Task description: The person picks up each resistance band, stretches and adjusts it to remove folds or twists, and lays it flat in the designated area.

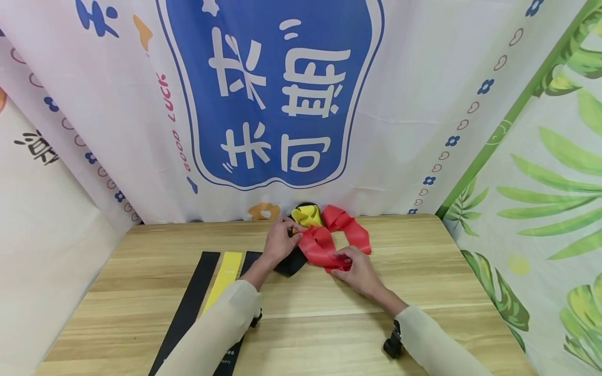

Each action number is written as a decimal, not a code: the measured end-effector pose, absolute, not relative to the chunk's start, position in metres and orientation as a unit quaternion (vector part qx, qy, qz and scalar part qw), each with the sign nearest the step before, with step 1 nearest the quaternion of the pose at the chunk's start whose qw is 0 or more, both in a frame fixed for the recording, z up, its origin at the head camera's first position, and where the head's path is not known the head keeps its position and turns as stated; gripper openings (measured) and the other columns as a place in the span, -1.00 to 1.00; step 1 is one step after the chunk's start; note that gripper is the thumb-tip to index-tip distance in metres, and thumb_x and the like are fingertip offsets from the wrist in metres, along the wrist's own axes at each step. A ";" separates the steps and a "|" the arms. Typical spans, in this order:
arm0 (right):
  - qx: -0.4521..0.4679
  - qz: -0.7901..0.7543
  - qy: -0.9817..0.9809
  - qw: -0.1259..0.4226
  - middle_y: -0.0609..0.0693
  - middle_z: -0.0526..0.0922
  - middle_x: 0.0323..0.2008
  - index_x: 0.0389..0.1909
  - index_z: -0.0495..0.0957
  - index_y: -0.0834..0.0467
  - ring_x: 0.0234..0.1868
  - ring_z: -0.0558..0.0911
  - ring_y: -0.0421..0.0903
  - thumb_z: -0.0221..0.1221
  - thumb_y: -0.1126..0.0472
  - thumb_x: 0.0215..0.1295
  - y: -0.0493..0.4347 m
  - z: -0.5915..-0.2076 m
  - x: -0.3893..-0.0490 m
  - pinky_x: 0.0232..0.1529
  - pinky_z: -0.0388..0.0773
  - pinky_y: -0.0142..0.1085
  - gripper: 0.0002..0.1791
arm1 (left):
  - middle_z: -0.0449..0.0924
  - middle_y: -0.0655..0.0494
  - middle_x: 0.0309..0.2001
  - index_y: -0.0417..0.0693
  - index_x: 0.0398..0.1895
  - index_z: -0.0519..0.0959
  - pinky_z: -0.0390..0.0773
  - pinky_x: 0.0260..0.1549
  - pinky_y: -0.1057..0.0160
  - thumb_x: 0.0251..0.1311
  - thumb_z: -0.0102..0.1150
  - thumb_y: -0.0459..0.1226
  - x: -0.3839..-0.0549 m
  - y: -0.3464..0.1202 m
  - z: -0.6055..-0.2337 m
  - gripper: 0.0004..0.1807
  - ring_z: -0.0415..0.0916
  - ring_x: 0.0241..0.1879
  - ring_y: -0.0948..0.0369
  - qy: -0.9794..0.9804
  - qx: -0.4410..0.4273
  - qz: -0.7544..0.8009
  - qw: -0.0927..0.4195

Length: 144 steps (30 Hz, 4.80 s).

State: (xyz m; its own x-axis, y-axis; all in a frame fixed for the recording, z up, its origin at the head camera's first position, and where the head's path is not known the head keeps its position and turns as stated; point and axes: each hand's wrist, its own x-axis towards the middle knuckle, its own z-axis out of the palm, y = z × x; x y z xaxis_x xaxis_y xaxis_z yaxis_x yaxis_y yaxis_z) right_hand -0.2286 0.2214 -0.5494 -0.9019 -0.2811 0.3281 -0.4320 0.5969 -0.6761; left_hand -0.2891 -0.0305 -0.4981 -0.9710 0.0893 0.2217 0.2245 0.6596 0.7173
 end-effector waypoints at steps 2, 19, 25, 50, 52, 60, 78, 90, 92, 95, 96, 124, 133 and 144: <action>0.198 0.400 -0.889 0.101 0.03 0.71 -0.03 0.02 0.74 0.17 -0.03 0.68 -0.04 0.61 0.24 0.10 0.223 -0.550 -0.228 -0.03 0.69 -0.18 -0.55 | 0.57 -0.08 -0.02 -0.09 -0.23 0.80 0.62 -0.06 0.09 0.29 0.44 -0.37 -0.289 -0.032 -0.497 -0.96 0.50 -0.07 0.04 -0.903 -0.086 -0.411 0.085; 0.107 0.400 -0.907 0.080 -0.09 0.66 -0.40 -0.24 0.66 0.14 -0.39 0.60 -0.21 0.66 0.18 0.02 0.236 -0.543 -0.215 -0.35 0.61 -0.41 -0.62 | 0.70 -0.06 -0.14 -0.16 -0.12 0.67 0.70 -0.12 0.16 0.43 0.31 -0.37 -0.285 -0.044 -0.484 -0.94 0.58 -0.14 0.05 -0.850 -0.038 -0.519 0.075; 0.152 0.368 -0.915 0.062 -0.11 0.69 -0.35 -0.28 0.73 0.11 -0.34 0.63 -0.23 0.64 0.23 0.05 0.246 -0.540 -0.212 -0.29 0.65 -0.40 -0.72 | 0.69 -0.03 -0.15 -0.14 -0.12 0.66 0.67 -0.15 0.18 0.44 0.30 -0.36 -0.285 -0.049 -0.482 -0.95 0.58 -0.13 0.06 -0.848 -0.033 -0.524 0.069; 0.110 0.414 -0.903 0.037 0.05 0.80 -0.20 -0.25 0.79 0.15 -0.22 0.75 -0.10 0.50 0.39 0.21 0.288 -0.526 -0.211 -0.27 0.68 -0.41 -0.86 | 0.70 -0.13 -0.21 -0.28 -0.12 0.66 0.72 -0.15 0.14 0.40 0.31 -0.43 -0.285 -0.076 -0.473 -0.92 0.65 -0.23 0.06 -0.826 -0.041 -0.553 0.103; 0.110 0.418 -0.901 0.045 0.06 0.79 -0.19 -0.27 0.79 0.15 -0.18 0.76 -0.05 0.49 0.43 0.19 0.290 -0.525 -0.212 -0.21 0.70 -0.40 -0.84 | 0.71 -0.13 -0.22 -0.28 -0.12 0.66 0.72 -0.18 0.16 0.39 0.32 -0.43 -0.286 -0.078 -0.473 -0.91 0.66 -0.25 0.06 -0.821 -0.041 -0.560 0.103; 0.077 0.429 -0.899 0.050 0.11 0.75 -0.07 -0.30 0.81 0.13 0.07 0.70 0.13 0.44 0.53 0.18 0.296 -0.524 -0.215 0.00 0.74 -0.24 -0.77 | 0.69 -0.13 -0.23 -0.30 -0.13 0.66 0.66 -0.25 0.32 0.39 0.30 -0.45 -0.286 -0.087 -0.475 -0.93 0.60 -0.26 0.11 -0.816 -0.031 -0.570 0.093; 0.059 0.511 -0.856 0.048 0.26 0.75 0.11 -0.14 0.82 0.24 0.01 0.67 -0.42 0.36 0.51 0.30 0.294 -0.526 -0.220 -0.09 0.64 -0.53 -0.80 | 0.71 -0.12 -0.18 -0.25 -0.01 0.64 0.74 -0.13 0.06 0.42 0.31 -0.41 -0.264 -0.106 -0.464 -0.84 0.60 -0.29 0.14 -0.798 -0.003 -0.602 0.040; 0.058 0.553 -0.830 0.041 0.33 0.74 0.07 -0.06 0.78 0.35 -0.02 0.72 -0.37 0.34 0.48 0.36 0.286 -0.522 -0.220 -0.09 0.69 -0.48 -0.82 | 0.72 -0.13 -0.15 -0.24 0.03 0.63 0.74 -0.03 -0.07 0.40 0.32 -0.43 -0.251 -0.119 -0.467 -0.80 0.62 -0.26 0.12 -0.794 0.004 -0.607 0.024; 0.062 0.557 -0.828 0.034 0.33 0.75 0.05 -0.05 0.77 0.36 -0.08 0.75 -0.28 0.33 0.47 0.37 0.286 -0.522 -0.220 -0.14 0.71 -0.44 -0.82 | 0.72 -0.14 -0.14 -0.24 0.04 0.62 0.73 -0.01 -0.08 0.39 0.32 -0.43 -0.248 -0.120 -0.467 -0.79 0.63 -0.22 0.07 -0.790 0.005 -0.612 0.021; 0.068 0.573 -0.816 0.015 0.35 0.77 -0.02 -0.02 0.74 0.39 -0.19 0.81 -0.07 0.30 0.46 0.41 0.287 -0.522 -0.220 -0.26 0.75 -0.33 -0.81 | 0.73 -0.14 -0.12 -0.24 0.05 0.62 0.73 0.00 -0.10 0.38 0.34 -0.43 -0.245 -0.123 -0.467 -0.77 0.65 -0.19 0.04 -0.790 0.006 -0.612 0.022; 0.073 0.579 -0.812 0.006 0.37 0.77 -0.05 -0.01 0.72 0.41 -0.21 0.83 0.01 0.29 0.44 0.42 0.287 -0.522 -0.220 -0.29 0.75 -0.29 -0.81 | 0.74 -0.14 -0.11 -0.23 0.06 0.62 0.73 0.00 -0.10 0.37 0.35 -0.43 -0.244 -0.123 -0.467 -0.76 0.66 -0.18 0.04 -0.791 0.007 -0.611 0.023; 0.133 0.593 -0.794 -0.026 0.27 0.75 0.07 0.08 0.68 0.39 -0.15 0.81 -0.12 0.19 0.53 0.43 0.278 -0.523 -0.224 -0.11 0.77 -0.23 -0.73 | 0.71 -0.09 0.06 -0.13 0.03 0.78 0.77 -0.06 0.04 0.39 0.32 -0.42 -0.213 -0.154 -0.463 -0.78 0.68 -0.14 -0.06 -0.820 -0.003 -0.573 -0.008; 0.104 0.641 -0.759 -0.051 0.12 0.75 -0.03 0.10 0.65 0.45 -0.22 0.80 0.10 0.15 0.29 0.59 0.271 -0.520 -0.228 -0.09 0.78 -0.17 -0.70 | 0.74 -0.09 -0.02 -0.18 -0.03 0.79 0.77 -0.06 0.07 0.37 0.40 -0.32 -0.203 -0.163 -0.466 -0.81 0.69 -0.16 0.10 -0.819 0.024 -0.573 -0.005; 0.080 0.637 -0.766 -0.013 0.15 0.80 -0.27 -0.08 0.71 0.41 -0.35 0.79 0.10 0.43 0.32 0.33 0.257 -0.515 -0.231 -0.23 0.78 -0.21 -0.74 | 0.73 -0.09 -0.03 -0.18 -0.03 0.77 0.77 -0.04 0.04 0.38 0.37 -0.38 -0.193 -0.171 -0.467 -0.84 0.69 -0.19 0.11 -0.814 0.013 -0.580 -0.013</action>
